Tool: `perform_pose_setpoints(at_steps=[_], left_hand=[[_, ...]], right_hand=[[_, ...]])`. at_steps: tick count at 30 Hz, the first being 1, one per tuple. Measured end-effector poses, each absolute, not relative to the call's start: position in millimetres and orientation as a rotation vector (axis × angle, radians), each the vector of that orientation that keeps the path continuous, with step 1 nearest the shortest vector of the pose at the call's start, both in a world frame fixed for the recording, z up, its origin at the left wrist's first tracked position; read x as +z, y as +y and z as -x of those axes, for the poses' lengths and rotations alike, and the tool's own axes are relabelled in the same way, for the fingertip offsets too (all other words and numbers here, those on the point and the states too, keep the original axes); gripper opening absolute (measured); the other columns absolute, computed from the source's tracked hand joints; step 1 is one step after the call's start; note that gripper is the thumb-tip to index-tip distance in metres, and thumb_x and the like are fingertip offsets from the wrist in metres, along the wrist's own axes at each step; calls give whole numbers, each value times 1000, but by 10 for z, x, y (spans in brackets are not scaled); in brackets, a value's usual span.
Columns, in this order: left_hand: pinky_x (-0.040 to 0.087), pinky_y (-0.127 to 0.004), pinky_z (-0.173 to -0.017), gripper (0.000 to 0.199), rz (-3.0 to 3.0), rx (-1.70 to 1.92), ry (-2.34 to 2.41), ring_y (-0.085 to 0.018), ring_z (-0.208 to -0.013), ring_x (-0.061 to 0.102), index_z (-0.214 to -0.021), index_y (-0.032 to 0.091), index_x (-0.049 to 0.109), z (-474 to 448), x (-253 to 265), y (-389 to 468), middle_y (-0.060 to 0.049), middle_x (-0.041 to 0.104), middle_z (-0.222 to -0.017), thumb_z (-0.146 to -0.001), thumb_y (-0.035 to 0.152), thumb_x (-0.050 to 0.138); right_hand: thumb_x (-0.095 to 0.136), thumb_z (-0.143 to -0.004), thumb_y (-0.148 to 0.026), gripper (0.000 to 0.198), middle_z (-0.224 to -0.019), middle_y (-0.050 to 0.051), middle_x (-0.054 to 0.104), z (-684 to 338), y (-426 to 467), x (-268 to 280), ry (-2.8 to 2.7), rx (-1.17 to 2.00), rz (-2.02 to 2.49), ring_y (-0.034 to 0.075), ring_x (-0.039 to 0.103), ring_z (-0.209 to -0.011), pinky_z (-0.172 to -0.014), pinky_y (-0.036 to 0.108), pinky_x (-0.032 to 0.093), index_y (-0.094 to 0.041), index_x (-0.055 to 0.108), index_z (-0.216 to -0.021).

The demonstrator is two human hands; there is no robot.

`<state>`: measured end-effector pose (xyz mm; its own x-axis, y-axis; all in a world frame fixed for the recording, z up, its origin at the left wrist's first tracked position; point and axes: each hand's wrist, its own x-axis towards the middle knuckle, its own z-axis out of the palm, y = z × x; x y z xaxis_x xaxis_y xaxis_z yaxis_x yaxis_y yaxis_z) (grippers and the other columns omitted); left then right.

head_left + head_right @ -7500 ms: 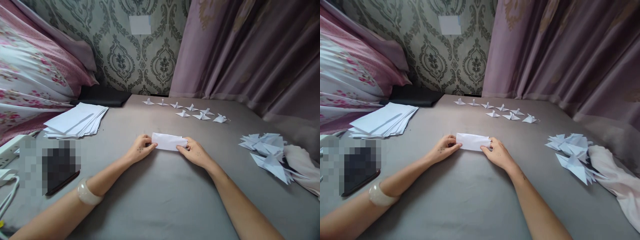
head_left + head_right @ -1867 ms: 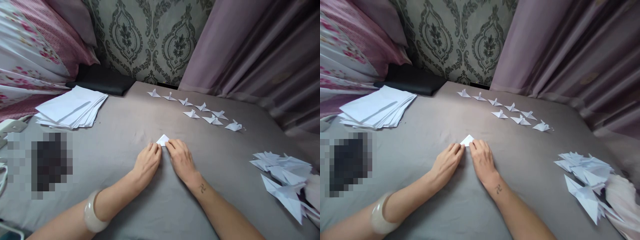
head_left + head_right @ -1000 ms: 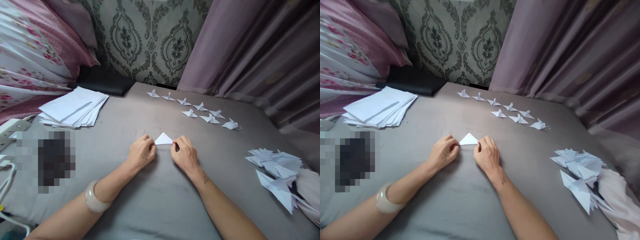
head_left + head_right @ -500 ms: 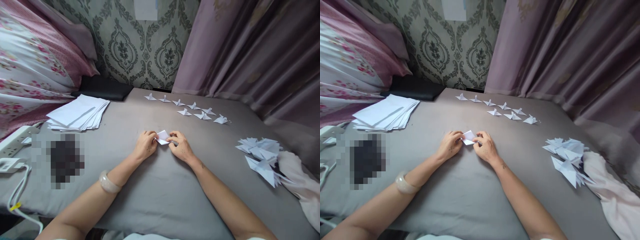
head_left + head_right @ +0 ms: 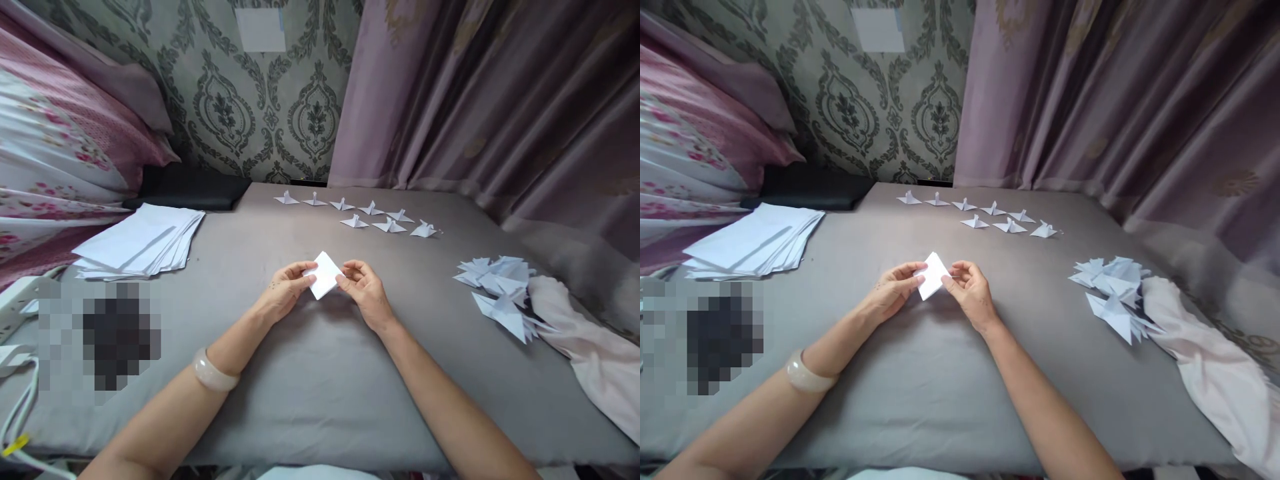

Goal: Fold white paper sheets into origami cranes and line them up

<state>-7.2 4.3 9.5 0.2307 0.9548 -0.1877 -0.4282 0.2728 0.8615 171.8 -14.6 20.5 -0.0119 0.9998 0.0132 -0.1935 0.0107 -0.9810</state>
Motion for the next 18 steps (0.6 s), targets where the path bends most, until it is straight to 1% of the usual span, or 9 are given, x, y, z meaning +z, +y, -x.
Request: perform_pose_setpoints(at_steps=[2, 4, 6, 11, 14, 16, 18], left_hand=[[46, -27, -80, 31, -705, 1076, 802, -14, -83, 62, -92, 12, 68, 65, 129, 36, -6, 68, -93, -63, 15, 78], [46, -26, -80, 30, -669, 1057, 779, -14, -84, 62, -93, 13, 69, 67, 145, 30, -6, 69, -95, -64, 14, 78], [46, -26, -81, 30, -654, 1040, 756, -14, -86, 62, -95, 13, 69, 72, 141, 28, -6, 69, -98, -66, 13, 77], [46, -28, -84, 30, -688, 1025, 758, -15, -89, 62, -96, 14, 68, 77, 109, 29, -7, 67, -102, -68, 15, 75], [46, -30, -85, 30, -767, 1043, 806, -17, -91, 62, -97, 14, 66, 67, 108, 15, -8, 66, -103, -69, 21, 74], [44, -33, -89, 32, -928, 1071, 917, -20, -99, 59, -99, 15, 65, 53, 116, -7, -10, 63, -109, -72, 30, 73], [39, -37, -97, 40, -1179, 1111, 1071, -24, -116, 51, -103, 18, 64, 37, 129, -35, -10, 54, -124, -69, 36, 75]], right_hand=[[78, -65, -33, 40, -89, 1, 66, -1740, -144, 241, -972, 1479, 989, 14, 63, -80, -70, 26, 52, -21, 60, -97], [79, -64, -34, 38, -92, 2, 68, -1753, -146, 266, -919, 1586, 956, 13, 63, -80, -69, 25, 52, -20, 63, -96], [79, -64, -34, 35, -93, 2, 69, -1754, -151, 281, -891, 1624, 937, 12, 63, -81, -70, 24, 52, -20, 65, -93], [78, -66, -34, 29, -88, 1, 70, -1745, -160, 271, -914, 1582, 952, 12, 63, -77, -68, 24, 51, -20, 70, -89], [78, -65, -37, 26, -78, 1, 70, -1744, -154, 245, -941, 1524, 1013, 12, 62, -69, -63, 25, 50, -18, 72, -82], [77, -65, -39, 26, -70, 1, 69, -1741, -148, 227, -995, 1441, 1069, 12, 61, -64, -60, 25, 49, -17, 71, -78], [76, -67, -40, 25, -65, 1, 68, -1733, -144, 213, -1082, 1331, 1118, 13, 60, -62, -61, 25, 48, -18, 71, -76]])
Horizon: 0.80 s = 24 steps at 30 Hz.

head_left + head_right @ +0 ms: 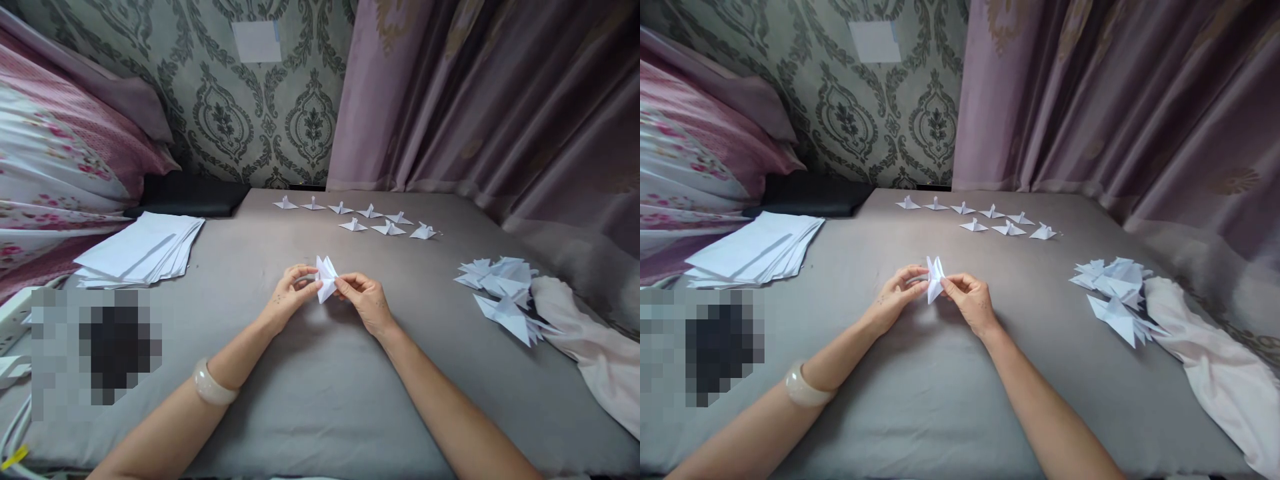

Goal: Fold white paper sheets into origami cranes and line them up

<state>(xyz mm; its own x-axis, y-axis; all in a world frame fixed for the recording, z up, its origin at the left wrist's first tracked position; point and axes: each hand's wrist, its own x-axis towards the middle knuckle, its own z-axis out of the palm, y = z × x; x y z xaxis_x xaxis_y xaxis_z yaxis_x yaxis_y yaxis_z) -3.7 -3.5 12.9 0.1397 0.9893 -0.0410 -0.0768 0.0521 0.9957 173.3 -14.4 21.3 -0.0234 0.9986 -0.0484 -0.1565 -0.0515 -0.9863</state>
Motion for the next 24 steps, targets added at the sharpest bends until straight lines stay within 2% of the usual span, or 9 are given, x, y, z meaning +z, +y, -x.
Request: perform_pose_setpoints(at_steps=[3, 7, 12, 18, 24], left_hand=[[33, -40, -104, 61, -1397, 1102, 1109, -27, -130, 38, -118, 22, 57, 17, 148, -69, -11, 44, -137, -63, 38, 79], [41, -36, -94, 60, -1177, 1065, 906, -25, -116, 51, -131, 20, 47, 23, 173, -79, -14, 54, -127, -80, 47, 63], [45, -30, -82, 51, -995, 1054, 859, -22, -102, 58, -122, 20, 55, 83, 221, -53, -12, 57, -122, -78, 40, 68], [45, -34, -88, 44, -940, 1013, 741, -24, -106, 57, -108, 17, 64, 102, 267, -62, -11, 63, -114, -69, 33, 77], [43, -36, -92, 43, -1069, 906, 773, -23, -107, 56, -104, 18, 65, 73, 278, -84, -9, 63, -113, -64, 22, 80]], right_hand=[[74, -70, -39, 21, -64, 0, 67, -1718, -159, 204, -1204, 1219, 1135, 13, 60, -61, -64, 26, 48, -19, 70, -74], [72, -71, -37, 16, -71, 1, 70, -1707, -220, 239, -1380, 1141, 1124, 15, 62, -68, -70, 29, 49, -21, 71, -74], [74, -69, -36, 14, -72, 0, 69, -1742, -243, 304, -1416, 1170, 1063, 16, 62, -70, -72, 29, 49, -23, 72, -73], [81, -61, -37, 23, -61, -3, 65, -1871, -102, 254, -912, 1287, 1001, 11, 57, -57, -64, 28, 50, -21, 70, -74], [81, -62, -40, 28, -77, -3, 69, -1921, -51, 253, -606, 1454, 875, 12, 62, -70, -68, 27, 52, -23, 63, -75]])
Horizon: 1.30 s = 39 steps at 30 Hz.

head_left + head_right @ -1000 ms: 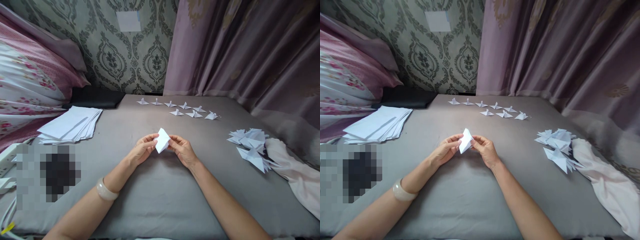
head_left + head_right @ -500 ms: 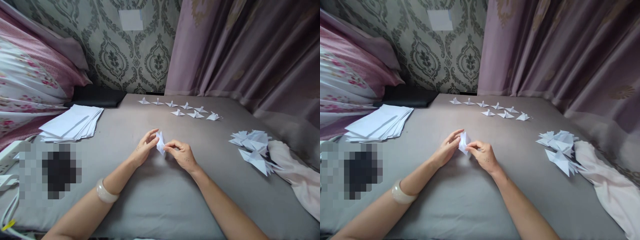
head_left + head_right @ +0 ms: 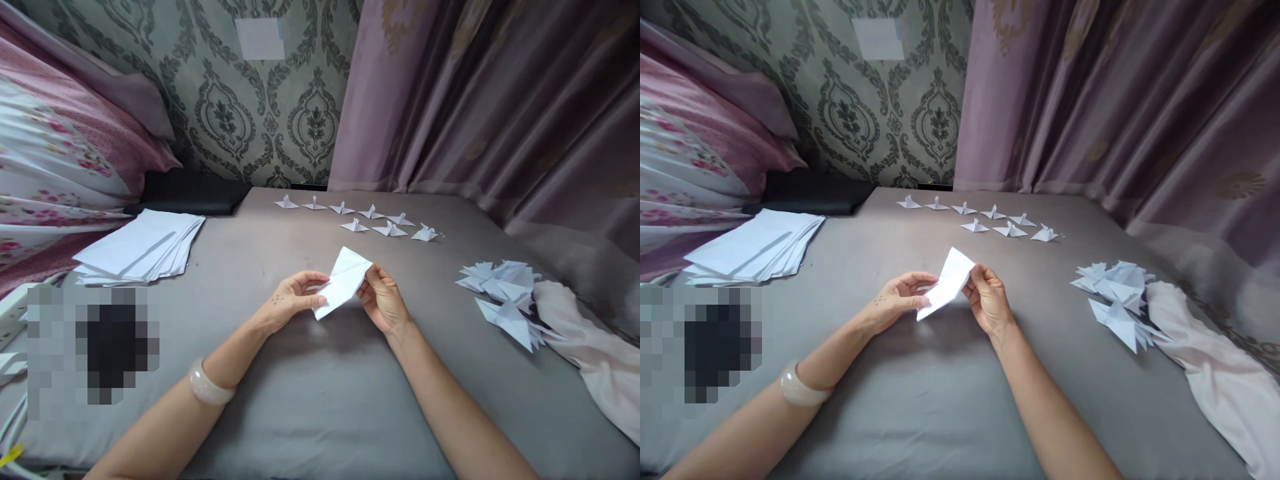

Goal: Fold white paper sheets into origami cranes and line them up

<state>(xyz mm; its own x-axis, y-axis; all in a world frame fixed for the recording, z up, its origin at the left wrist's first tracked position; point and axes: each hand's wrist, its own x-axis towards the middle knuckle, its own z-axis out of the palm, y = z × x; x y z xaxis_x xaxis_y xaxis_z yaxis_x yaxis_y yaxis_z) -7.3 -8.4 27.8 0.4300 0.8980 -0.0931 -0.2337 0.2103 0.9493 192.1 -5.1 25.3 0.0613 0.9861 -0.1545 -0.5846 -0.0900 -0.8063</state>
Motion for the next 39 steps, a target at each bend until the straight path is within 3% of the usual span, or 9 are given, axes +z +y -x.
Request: perform_pose_setpoints(at_steps=[5, 8, 18, 25, 27, 29, 34, 39], left_hand=[[33, -40, -105, 49, -1237, 883, 721, -27, -123, 48, -117, 19, 59, 17, 299, -126, -11, 56, -128, -73, 34, 74], [36, -40, -103, 59, -1216, 890, 636, -29, -123, 48, -125, 19, 52, -12, 318, -159, -13, 54, -131, -74, 40, 72], [48, -33, -79, 41, -893, 943, 993, -25, -91, 65, -100, 12, 67, 105, 200, -69, -13, 70, -102, -71, 40, 73], [47, -26, -60, 37, -854, 1062, 1283, -18, -69, 64, -88, 12, 67, 81, 134, -14, -8, 71, -82, -69, 44, 70], [45, -24, -57, 36, -942, 1100, 1345, -17, -67, 63, -87, 12, 67, 49, 118, -28, -6, 70, -80, -71, 44, 67], [45, -23, -57, 35, -1022, 1114, 1348, -16, -66, 62, -88, 13, 66, 28, 107, -39, -4, 70, -79, -72, 44, 65], [45, -23, -55, 35, -1027, 1082, 1378, -16, -64, 62, -84, 12, 66, 78, 101, -6, -5, 69, -77, -69, 43, 68], [47, -26, -56, 40, -1055, 1035, 1461, -21, -71, 65, -88, 12, 65, 182, 91, 64, -9, 70, -84, -62, 41, 74]], right_hand=[[77, -68, -42, 28, -78, -2, 68, -1831, -129, 306, -735, 1546, 850, 14, 63, -74, -72, 30, 52, -22, 60, -78], [74, -71, -44, 30, -77, -2, 66, -1751, -181, 351, -851, 1565, 838, 15, 63, -73, -72, 32, 53, -21, 58, -80], [75, -69, -46, 35, -65, -3, 64, -1982, -37, 342, -892, 1439, 1028, 10, 59, -57, -57, 22, 47, -19, 57, -83], [47, -80, -68, 66, -104, 13, 68, -2039, -65, 389, -1005, 1450, 1331, 22, 68, -87, -66, 30, 53, -19, 42, -125], [57, -77, -62, 76, -115, 14, 64, -1901, -148, 376, -1164, 1370, 1360, 22, 65, -96, -69, 30, 53, -21, 32, -135], [66, -74, -52, 81, -112, 11, 65, -1765, -206, 318, -1302, 1268, 1385, 21, 65, -96, -77, 32, 52, -21, 27, -139], [60, -77, -27, 62, -89, 4, 70, -1710, -128, 100, -1425, 949, 1618, 18, 65, -76, -73, 32, 51, -20, 37, -134], [56, -78, -23, 49, -90, 4, 67, -1823, 2, -22, -1468, 851, 1554, 15, 63, -71, -66, 28, 50, -17, 44, -125]])
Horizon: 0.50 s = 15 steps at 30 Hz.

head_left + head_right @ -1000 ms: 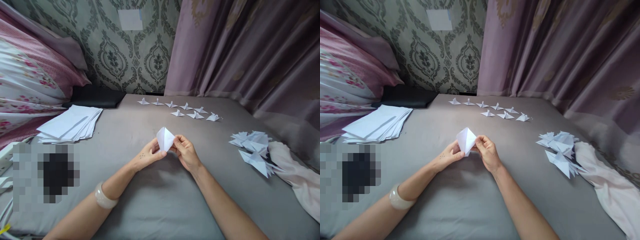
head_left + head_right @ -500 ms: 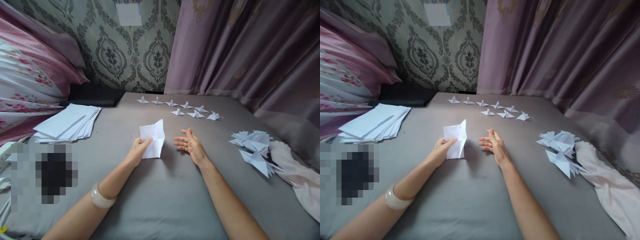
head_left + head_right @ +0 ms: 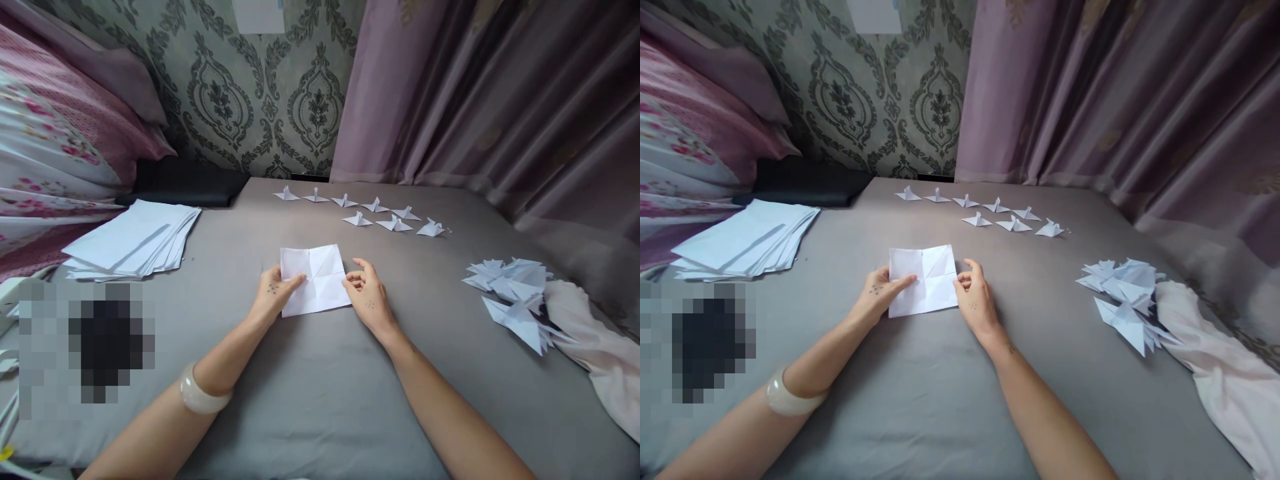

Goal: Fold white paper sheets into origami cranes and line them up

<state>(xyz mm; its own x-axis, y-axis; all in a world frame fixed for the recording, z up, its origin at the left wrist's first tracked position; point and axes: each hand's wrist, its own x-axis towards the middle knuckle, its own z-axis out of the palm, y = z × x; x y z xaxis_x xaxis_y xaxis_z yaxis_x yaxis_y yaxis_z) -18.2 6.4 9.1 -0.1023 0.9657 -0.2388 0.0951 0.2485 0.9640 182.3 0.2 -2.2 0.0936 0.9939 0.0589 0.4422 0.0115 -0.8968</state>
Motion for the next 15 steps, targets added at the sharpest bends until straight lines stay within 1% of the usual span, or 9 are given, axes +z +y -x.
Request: perform_pose_setpoints(at_steps=[3, 6, 8, 9, 11, 12, 14, 15], left_hand=[[48, -28, -61, 44, -1226, 996, 1618, -24, -78, 64, -100, 13, 61, 231, 67, 96, -10, 69, -88, -66, 40, 71], [48, -33, -68, 57, -1422, 948, 1803, -22, -78, 62, -121, 15, 49, 279, 35, 107, -7, 66, -87, -71, 35, 67], [48, -37, -74, 65, -1649, 981, 1853, -22, -83, 60, -131, 15, 39, 295, 19, 91, -10, 62, -100, -73, 29, 65], [47, -39, -78, 66, -1797, 1008, 1855, -23, -90, 59, -133, 15, 37, 292, 18, 73, -13, 58, -110, -74, 27, 64], [41, -44, -89, 56, -2114, 1026, 1807, -27, -107, 52, -129, 16, 42, 261, 32, 24, -17, 47, -127, -78, 26, 62], [37, -46, -94, 47, -2267, 991, 1748, -29, -114, 48, -124, 18, 48, 235, 45, -5, -17, 46, -130, -80, 27, 61], [29, -47, -99, 32, -2504, 846, 1550, -29, -118, 45, -113, 23, 56, 175, 75, -60, -12, 54, -126, -84, 34, 59], [26, -47, -100, 30, -2574, 764, 1436, -28, -117, 46, -111, 23, 57, 148, 86, -83, -10, 58, -122, -85, 38, 59]], right_hand=[[53, -81, -22, 35, -91, 5, 65, -1820, 26, -64, -1550, 748, 1511, 14, 62, -71, -69, 29, 51, -18, 50, -115], [50, -83, -19, 26, -95, 7, 63, -1817, 34, -82, -1666, 601, 1511, 16, 61, -74, -73, 33, 51, -19, 54, -109], [49, -82, -15, 28, -104, 9, 60, -1832, 22, -72, -1789, 487, 1490, 19, 60, -85, -77, 35, 51, -20, 55, -109], [49, -82, -12, 30, -109, 11, 58, -1842, 9, -60, -1856, 422, 1473, 21, 58, -92, -80, 36, 50, -20, 56, -110], [46, -81, -7, 33, -113, 10, 56, -1863, -35, -31, -1989, 299, 1436, 23, 53, -102, -84, 36, 48, -21, 59, -108], [44, -81, -4, 34, -112, 9, 57, -1870, -64, -15, -2058, 260, 1418, 23, 52, -103, -86, 36, 47, -21, 61, -105], [41, -81, -1, 36, -106, 8, 59, -1875, -128, 15, -2176, 236, 1392, 22, 51, -101, -87, 35, 46, -22, 63, -100], [40, -80, 0, 37, -104, 7, 60, -1873, -161, 31, -2218, 242, 1388, 21, 51, -100, -88, 34, 45, -21, 64, -98]])
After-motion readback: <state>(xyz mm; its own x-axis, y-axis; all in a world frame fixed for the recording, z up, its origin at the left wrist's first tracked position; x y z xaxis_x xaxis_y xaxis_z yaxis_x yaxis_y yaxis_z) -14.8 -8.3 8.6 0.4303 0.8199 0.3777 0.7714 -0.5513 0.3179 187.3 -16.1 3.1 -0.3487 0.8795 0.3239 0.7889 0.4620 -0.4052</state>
